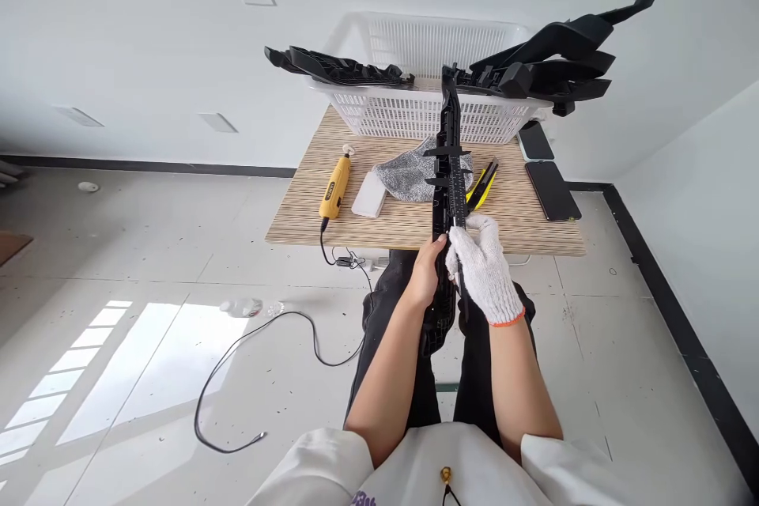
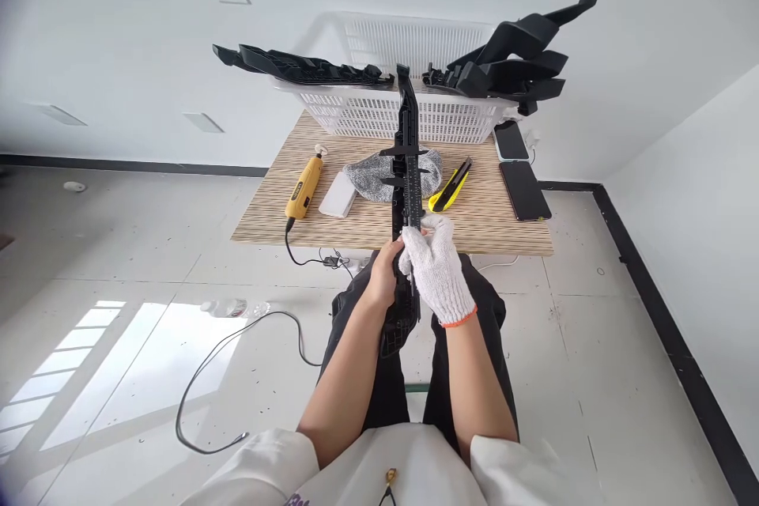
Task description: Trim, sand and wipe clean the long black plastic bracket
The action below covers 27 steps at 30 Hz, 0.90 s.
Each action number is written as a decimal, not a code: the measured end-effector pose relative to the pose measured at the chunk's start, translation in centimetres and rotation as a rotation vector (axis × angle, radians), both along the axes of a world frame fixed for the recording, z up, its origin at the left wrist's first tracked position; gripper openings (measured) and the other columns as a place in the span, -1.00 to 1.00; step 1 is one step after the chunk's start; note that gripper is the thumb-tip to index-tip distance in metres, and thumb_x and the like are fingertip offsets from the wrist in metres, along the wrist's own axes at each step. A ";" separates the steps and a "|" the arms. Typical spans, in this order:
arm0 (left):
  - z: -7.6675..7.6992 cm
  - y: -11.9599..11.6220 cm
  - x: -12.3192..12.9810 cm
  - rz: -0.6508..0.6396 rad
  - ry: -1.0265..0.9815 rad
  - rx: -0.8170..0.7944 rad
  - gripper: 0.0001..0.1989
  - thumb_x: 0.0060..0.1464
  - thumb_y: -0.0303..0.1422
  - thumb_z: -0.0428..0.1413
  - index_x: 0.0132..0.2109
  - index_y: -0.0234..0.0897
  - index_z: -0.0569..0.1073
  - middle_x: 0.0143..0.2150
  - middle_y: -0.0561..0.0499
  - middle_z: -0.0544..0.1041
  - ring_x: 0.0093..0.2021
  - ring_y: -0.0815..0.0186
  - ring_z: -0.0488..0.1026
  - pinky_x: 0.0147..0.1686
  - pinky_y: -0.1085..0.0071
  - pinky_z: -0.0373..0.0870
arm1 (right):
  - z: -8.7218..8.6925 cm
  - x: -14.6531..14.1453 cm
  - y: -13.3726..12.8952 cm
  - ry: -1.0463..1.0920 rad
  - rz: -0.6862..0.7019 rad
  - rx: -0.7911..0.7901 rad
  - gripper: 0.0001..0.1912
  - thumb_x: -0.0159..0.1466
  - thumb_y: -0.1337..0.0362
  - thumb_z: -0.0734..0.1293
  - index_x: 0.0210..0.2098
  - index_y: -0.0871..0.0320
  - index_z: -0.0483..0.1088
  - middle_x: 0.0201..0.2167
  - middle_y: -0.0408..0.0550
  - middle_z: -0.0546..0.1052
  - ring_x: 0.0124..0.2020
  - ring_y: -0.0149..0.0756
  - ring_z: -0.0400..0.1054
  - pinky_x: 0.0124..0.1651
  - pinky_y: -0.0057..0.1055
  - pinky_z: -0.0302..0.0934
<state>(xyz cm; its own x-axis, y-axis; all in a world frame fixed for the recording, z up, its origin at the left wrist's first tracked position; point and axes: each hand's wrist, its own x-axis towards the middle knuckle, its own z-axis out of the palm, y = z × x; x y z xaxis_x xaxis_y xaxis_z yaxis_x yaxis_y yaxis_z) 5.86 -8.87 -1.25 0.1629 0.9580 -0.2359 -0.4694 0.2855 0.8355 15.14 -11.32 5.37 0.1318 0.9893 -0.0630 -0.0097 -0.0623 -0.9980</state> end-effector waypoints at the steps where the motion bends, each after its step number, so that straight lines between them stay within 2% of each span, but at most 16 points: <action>1: 0.1 0.0 0.1 0.008 -0.008 -0.005 -0.70 0.09 -0.14 0.16 -0.14 -0.24 0.59 -0.21 0.02 0.62 -0.06 0.21 0.53 -0.04 0.38 0.38 | 0.1 -0.1 0.0 0.004 -0.010 -0.004 -0.67 0.36 0.04 0.30 -0.10 0.05 0.09 -0.73 -0.41 0.37 -0.72 -0.43 0.22 -0.55 -0.50 0.19; 5: 0.5 -0.2 0.3 0.022 -0.050 -0.060 -0.69 0.03 -0.13 0.20 -0.19 -0.26 0.59 -0.26 0.00 0.62 -0.10 0.17 0.55 -0.13 0.35 0.41 | 0.2 -0.5 -0.1 0.032 -0.022 0.010 -0.70 0.35 0.10 0.30 -0.11 0.03 0.07 -0.74 -0.44 0.35 -0.73 -0.45 0.21 -0.57 -0.53 0.18; 13: 1.4 -0.5 0.0 0.038 -0.102 -0.064 -0.72 0.04 -0.19 0.18 -0.20 -0.28 0.62 -0.17 -0.03 0.66 0.00 0.13 0.55 -0.04 0.32 0.42 | -0.2 -1.2 -0.6 0.011 -0.066 0.036 -0.67 0.33 0.09 0.33 -0.06 0.04 0.13 -0.70 -0.39 0.37 -0.67 -0.45 0.27 -0.53 -0.52 0.18; 22: 0.8 -0.5 -0.3 0.030 -0.110 -0.090 -0.70 0.06 -0.17 0.18 -0.15 -0.27 0.62 -0.17 -0.04 0.67 -0.01 0.11 0.56 -0.04 0.29 0.44 | 0.1 -1.4 -0.9 -0.086 -0.062 0.051 -0.64 0.37 0.06 0.28 0.10 0.02 0.21 -0.67 -0.34 0.39 -0.63 -0.43 0.31 -0.50 -0.49 0.19; 27: 1.1 -0.5 -0.4 0.050 -0.126 -0.120 -0.71 0.02 -0.18 0.21 -0.19 -0.27 0.61 -0.23 -0.02 0.66 -0.07 0.13 0.58 -0.07 0.31 0.45 | 0.4 -1.3 -0.9 -0.106 -0.043 0.050 -0.64 0.38 0.06 0.26 0.11 0.03 0.25 -0.66 -0.32 0.39 -0.61 -0.41 0.33 -0.49 -0.48 0.19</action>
<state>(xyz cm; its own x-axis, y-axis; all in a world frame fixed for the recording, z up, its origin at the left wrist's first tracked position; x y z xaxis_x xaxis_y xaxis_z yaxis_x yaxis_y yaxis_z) 5.48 -9.39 -0.17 0.1511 0.9319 -0.3297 -0.5844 0.3532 0.7305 13.80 -12.24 5.77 0.1776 0.9841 0.0032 0.0949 -0.0139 -0.9954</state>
